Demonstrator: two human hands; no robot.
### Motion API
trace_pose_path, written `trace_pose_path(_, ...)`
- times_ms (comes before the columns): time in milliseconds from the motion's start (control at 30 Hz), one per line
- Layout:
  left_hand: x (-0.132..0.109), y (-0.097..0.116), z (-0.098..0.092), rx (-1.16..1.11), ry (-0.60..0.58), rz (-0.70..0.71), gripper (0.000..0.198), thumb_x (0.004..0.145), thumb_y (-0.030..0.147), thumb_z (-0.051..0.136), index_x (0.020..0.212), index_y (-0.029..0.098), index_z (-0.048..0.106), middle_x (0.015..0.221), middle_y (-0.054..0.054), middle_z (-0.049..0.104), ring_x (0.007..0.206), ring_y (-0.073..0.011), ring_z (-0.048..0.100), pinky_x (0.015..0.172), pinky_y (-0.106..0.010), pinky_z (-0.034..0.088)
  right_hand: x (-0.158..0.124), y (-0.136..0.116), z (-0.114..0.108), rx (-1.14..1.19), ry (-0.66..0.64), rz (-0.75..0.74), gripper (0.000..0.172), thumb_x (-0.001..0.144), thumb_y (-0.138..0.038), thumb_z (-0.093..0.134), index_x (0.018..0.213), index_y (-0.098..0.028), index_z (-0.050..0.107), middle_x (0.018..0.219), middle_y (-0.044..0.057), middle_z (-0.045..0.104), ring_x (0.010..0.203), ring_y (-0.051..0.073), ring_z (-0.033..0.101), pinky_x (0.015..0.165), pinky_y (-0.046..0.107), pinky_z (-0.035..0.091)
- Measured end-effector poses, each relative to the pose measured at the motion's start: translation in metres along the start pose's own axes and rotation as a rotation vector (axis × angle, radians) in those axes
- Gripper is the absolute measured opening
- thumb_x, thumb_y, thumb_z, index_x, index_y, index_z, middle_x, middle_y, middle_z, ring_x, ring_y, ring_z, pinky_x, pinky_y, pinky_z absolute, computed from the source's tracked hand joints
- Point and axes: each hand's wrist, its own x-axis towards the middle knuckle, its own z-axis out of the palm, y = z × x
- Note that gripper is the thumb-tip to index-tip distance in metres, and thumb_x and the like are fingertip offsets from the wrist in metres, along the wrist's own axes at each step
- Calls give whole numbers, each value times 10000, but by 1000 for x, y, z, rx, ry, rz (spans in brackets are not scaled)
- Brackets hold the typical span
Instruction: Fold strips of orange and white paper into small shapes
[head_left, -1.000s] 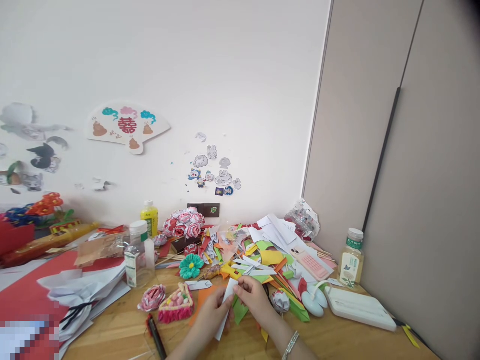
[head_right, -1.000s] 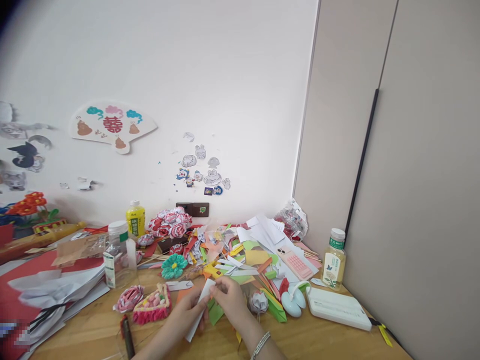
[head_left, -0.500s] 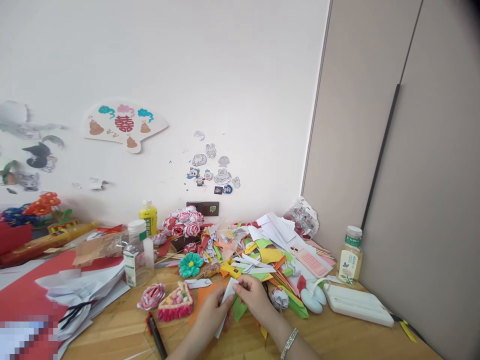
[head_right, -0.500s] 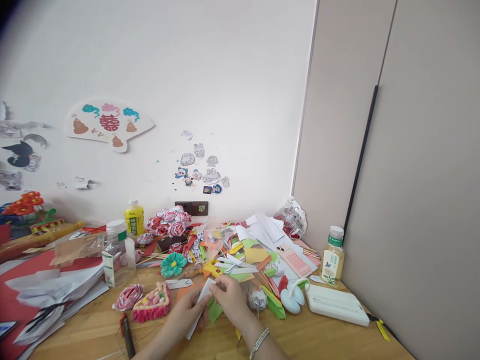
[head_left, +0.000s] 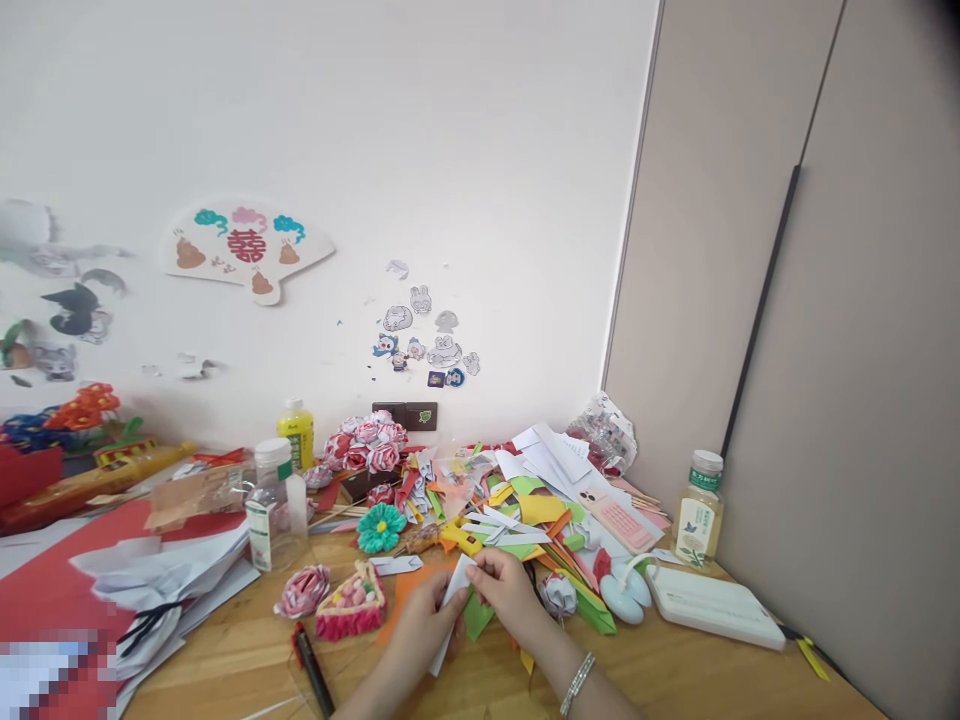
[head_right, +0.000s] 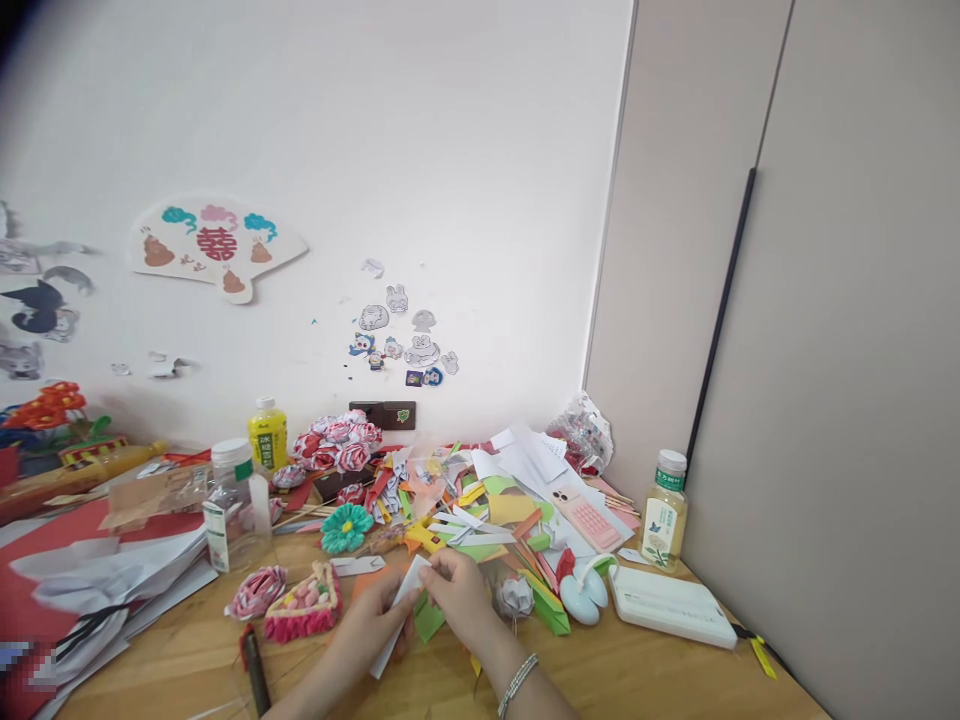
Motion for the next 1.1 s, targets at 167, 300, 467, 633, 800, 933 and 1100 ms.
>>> trace_pose_path(167,0,0,1,-20,-12,-14,342,649,543,412,633,204,362,427,66,488,319,-110,456,335,-207,312,0,-1,0,-5,-5,13,251,703,-376,513,606,-148,472,457,-54,410,421,65,359,416,180,269)
trace_pose_path(300,0,0,0,-16,-16,-27,351,639,553,417,627,207,359,427,65,492,322,-114,464,334,-207,312,0,-1,-1,-6,-6,2,237,711,-357,502,609,-145,471,460,-56,408,422,62,356,416,178,268)
trace_pose_path(467,0,0,1,-15,-10,-9,348,649,546,415,648,200,385,424,66,491,319,-112,460,336,-206,309,1,2,0,-18,-1,3,222,708,-341,503,604,-148,467,456,-56,404,418,65,355,411,179,264)
trace_pose_path(633,0,0,1,-59,-17,-13,356,654,551,423,642,198,381,418,69,487,319,-110,461,332,-204,311,1,3,-1,-42,14,-8,234,704,-358,510,601,-152,466,466,-52,409,433,72,360,418,183,269)
trace_pose_path(800,0,4,0,-122,-42,-44,390,646,580,410,652,190,398,456,48,535,355,-124,501,358,-222,354,-2,-1,-1,-81,21,-24,221,711,-348,501,611,-153,477,477,-51,404,441,75,356,422,186,269)
trace_pose_path(933,-2,8,-2,-157,-61,-62,400,598,587,454,643,194,392,454,45,555,353,-129,508,367,-235,371,-3,-4,0,-80,6,-15,205,715,-331,492,611,-156,467,473,-55,405,434,73,364,423,184,273)
trace_pose_path(1100,-3,10,-5,-195,-96,-66,402,586,581,479,637,194,385,470,31,583,387,-158,552,374,-244,382,-3,-5,-1,-119,18,-43,188,719,-296,483,596,-158,452,475,-55,399,441,74,359,428,184,271)
